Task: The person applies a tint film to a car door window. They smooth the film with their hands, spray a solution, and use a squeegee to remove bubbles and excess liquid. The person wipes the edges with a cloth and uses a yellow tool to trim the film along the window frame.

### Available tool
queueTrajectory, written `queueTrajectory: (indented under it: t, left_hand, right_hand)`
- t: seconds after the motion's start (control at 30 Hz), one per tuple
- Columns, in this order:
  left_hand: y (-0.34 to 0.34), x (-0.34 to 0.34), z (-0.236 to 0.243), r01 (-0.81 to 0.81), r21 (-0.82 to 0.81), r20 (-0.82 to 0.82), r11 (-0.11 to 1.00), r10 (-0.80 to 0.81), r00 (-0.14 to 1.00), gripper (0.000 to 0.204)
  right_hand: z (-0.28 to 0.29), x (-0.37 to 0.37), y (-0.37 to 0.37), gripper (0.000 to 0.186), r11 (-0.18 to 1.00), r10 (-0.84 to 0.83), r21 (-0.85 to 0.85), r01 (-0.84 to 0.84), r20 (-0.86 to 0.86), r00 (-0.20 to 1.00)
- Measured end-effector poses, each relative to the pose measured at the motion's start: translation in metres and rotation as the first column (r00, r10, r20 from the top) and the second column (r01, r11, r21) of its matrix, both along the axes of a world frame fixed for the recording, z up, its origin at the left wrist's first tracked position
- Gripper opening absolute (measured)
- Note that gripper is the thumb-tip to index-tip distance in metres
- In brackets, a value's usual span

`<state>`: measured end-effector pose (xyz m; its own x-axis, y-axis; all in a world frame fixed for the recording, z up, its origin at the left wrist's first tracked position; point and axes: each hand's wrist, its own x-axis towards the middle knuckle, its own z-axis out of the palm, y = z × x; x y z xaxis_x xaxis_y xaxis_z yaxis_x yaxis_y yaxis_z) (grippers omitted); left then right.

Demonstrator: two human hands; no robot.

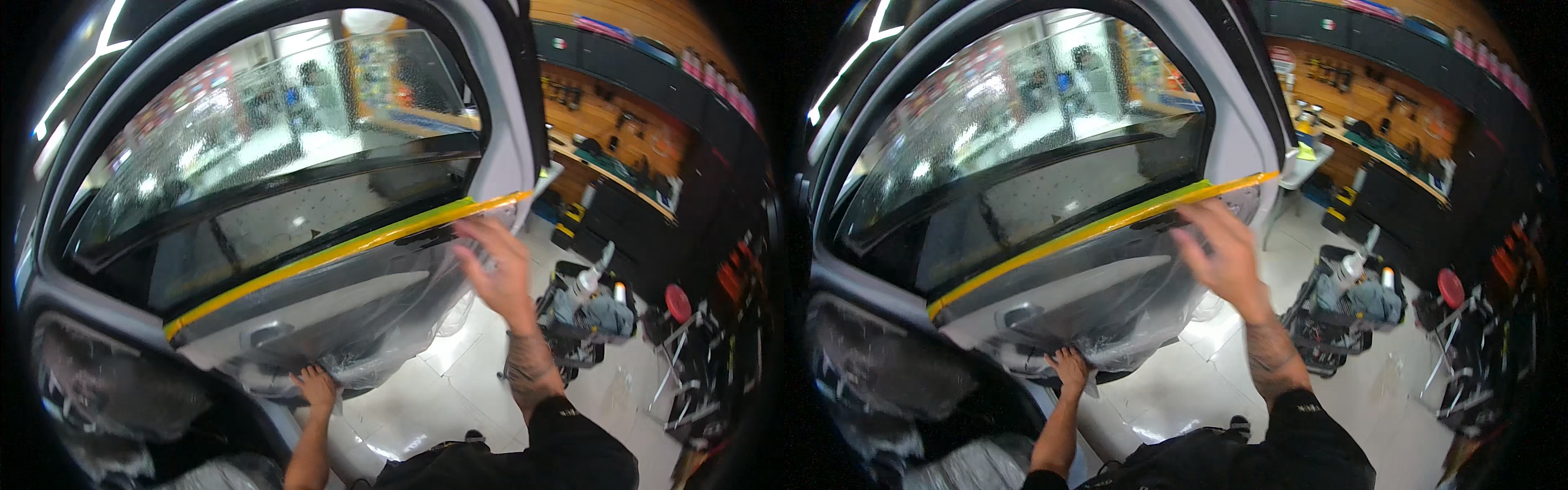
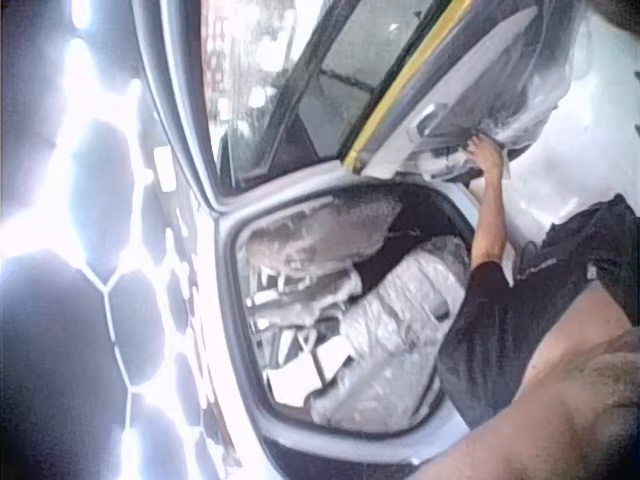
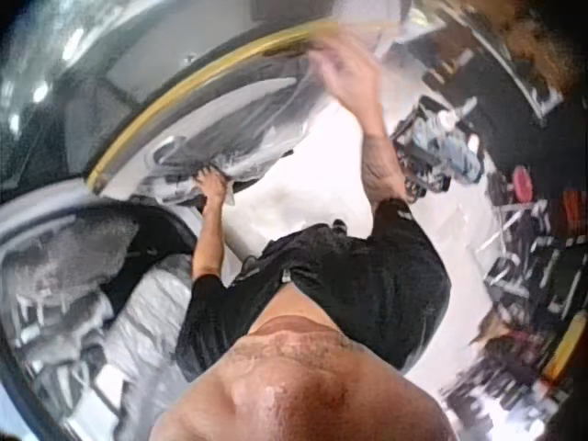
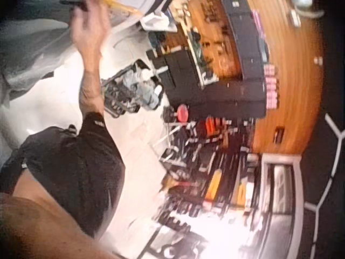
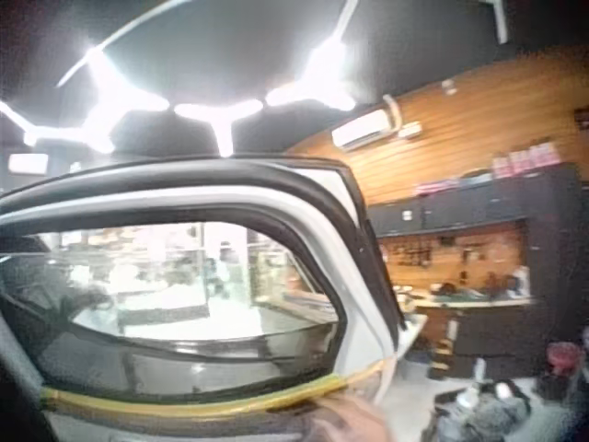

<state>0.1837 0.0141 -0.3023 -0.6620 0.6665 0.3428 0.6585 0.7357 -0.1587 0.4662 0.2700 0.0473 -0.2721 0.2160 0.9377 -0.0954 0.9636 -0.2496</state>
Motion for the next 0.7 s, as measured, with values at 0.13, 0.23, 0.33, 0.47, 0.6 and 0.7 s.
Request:
queueTrajectory:
  t: [0.13,0.23,0.33,0.47,0.6,0.7]
  left_hand:
    - [0.009,0.006,0.014,-0.029,0.009,0.13,1.0,0.028,0.991,0.083]
    - [0.011,0.015,0.019,0.006,0.02,0.141,1.0,-0.008,0.99,0.081]
    - [0.002,0.016,0.028,-0.032,-0.026,0.163,0.999,0.036,0.986,0.082]
    - [0.0,0.016,0.035,-0.018,-0.011,0.184,1.0,0.019,0.983,0.088]
    - [0.001,0.012,0.028,0.007,0.052,0.156,0.999,-0.015,0.988,0.094]
    - [-0.004,0.008,0.044,0.098,0.131,0.274,0.987,-0.131,0.953,0.092]
  right_hand:
    - [0.037,-0.068,-0.036,0.039,0.987,-0.058,0.136,0.085,-0.187,0.981]
    - [0.047,-0.088,-0.042,0.04,0.974,-0.128,0.142,0.175,-0.289,0.949]
    - [0.048,-0.106,-0.054,0.041,0.979,-0.102,0.131,0.157,-0.352,0.931]
    - [0.053,-0.111,-0.055,0.043,0.968,-0.123,0.166,0.188,-0.341,0.932]
    - [0.066,-0.116,-0.056,0.044,0.97,-0.079,0.188,0.157,-0.366,0.927]
    - [0.069,-0.12,-0.053,0.045,0.962,-0.08,0.215,0.168,-0.366,0.927]
